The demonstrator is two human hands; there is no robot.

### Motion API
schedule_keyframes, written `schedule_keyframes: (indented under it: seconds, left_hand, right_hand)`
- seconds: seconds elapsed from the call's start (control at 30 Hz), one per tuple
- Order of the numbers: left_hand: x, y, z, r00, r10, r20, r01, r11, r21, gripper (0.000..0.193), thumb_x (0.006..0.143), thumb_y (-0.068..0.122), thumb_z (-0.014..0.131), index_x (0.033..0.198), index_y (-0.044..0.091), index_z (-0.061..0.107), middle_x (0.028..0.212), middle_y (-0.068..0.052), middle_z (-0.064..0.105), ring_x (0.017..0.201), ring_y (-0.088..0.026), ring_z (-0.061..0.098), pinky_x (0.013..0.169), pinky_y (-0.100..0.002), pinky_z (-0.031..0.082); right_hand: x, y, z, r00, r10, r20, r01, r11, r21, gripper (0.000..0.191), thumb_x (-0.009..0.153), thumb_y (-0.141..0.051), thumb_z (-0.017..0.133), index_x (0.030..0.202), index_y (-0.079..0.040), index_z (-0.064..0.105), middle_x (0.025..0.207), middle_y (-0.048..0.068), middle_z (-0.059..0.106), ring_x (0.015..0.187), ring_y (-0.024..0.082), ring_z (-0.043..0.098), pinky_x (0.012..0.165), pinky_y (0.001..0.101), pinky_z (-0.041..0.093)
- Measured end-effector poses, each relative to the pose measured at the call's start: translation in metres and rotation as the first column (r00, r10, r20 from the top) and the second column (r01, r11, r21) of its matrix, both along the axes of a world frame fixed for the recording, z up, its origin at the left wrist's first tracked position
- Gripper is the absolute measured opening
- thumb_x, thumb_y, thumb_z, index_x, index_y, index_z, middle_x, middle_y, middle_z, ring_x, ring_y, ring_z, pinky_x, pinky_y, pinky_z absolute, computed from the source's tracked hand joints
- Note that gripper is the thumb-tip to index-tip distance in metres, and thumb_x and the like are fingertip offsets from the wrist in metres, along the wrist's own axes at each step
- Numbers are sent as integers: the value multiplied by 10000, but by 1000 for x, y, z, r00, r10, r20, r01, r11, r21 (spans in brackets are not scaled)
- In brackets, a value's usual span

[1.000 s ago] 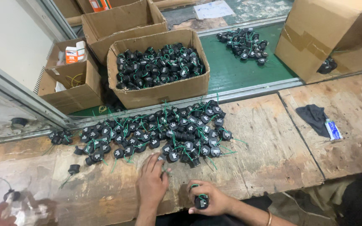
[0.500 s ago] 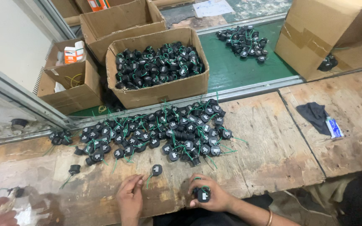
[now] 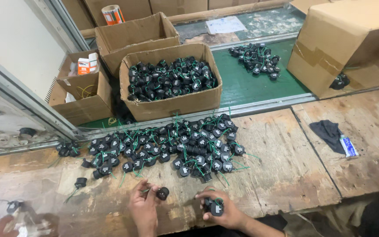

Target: The person gathers black power plugs with green cords from the workbench, wraps and bundles the cords together by hand, and places the finished bundles into a cardboard box on the bench. They repeatedly pick up plugs one at a time, form bundles, and set them aside as they work along the bench.

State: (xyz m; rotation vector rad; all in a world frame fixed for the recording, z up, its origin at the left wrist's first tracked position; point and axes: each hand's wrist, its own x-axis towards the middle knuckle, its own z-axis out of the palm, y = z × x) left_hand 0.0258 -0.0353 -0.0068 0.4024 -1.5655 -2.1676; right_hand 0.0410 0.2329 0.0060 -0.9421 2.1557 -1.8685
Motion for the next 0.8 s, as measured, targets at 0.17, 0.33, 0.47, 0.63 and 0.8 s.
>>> schedule_keyframes:
  seconds: [0.17, 0.33, 0.47, 0.63, 0.8]
  left_hand:
    - [17, 52, -4, 980, -194, -29, 195, 981, 5, 588, 761, -135, 728, 1302, 5, 546, 910, -157, 742, 759, -215, 752, 687, -307, 613]
    - [17, 98, -5, 918, -343, -200, 278, 914, -295, 328, 809, -122, 774, 1100, -14, 668, 981, -163, 787, 891, -205, 778, 808, -308, 630]
    - [25, 89, -3, 866, -385, -320, 130, 790, -599, 225, 856, -106, 710, 1051, 6, 709, 1081, -144, 797, 973, -233, 808, 832, -311, 645]
    - [29, 70, -4, 821, -503, -269, 217, 711, -668, 233, 810, -110, 741, 1005, 10, 698, 1139, -179, 785, 1115, -310, 767, 910, -372, 617]
    - [30, 67, -19, 811, -571, -127, 462, 758, -461, 316, 676, -99, 870, 802, 7, 600, 961, -130, 699, 993, -278, 695, 895, -363, 555]
  right_hand:
    - [2, 7, -24, 999, -30, 44, 29, 999, 23, 798, 830, -557, 788, 1412, -69, 542, 1124, 111, 626, 1056, 265, 637, 958, 413, 506]
    - [4, 10, -56, 955, -111, -276, 136, 988, 72, 707, 862, -375, 888, 1384, -17, 573, 1372, 247, 571, 1304, 425, 521, 1071, 508, 396]
    - [-2, 11, -51, 996, -51, -77, 43, 994, -101, 499, 888, -281, 891, 1216, -19, 621, 1202, 173, 637, 1186, 339, 630, 1024, 462, 500]
    - [-2, 1, -17, 987, -161, -25, 161, 987, 8, 407, 772, -164, 850, 1126, -29, 702, 1070, 149, 682, 1032, 304, 686, 910, 417, 538]
    - [9, -7, -5, 981, -116, -159, 117, 993, -4, 347, 801, -84, 817, 1114, -24, 680, 1082, 165, 654, 1033, 332, 681, 892, 406, 549]
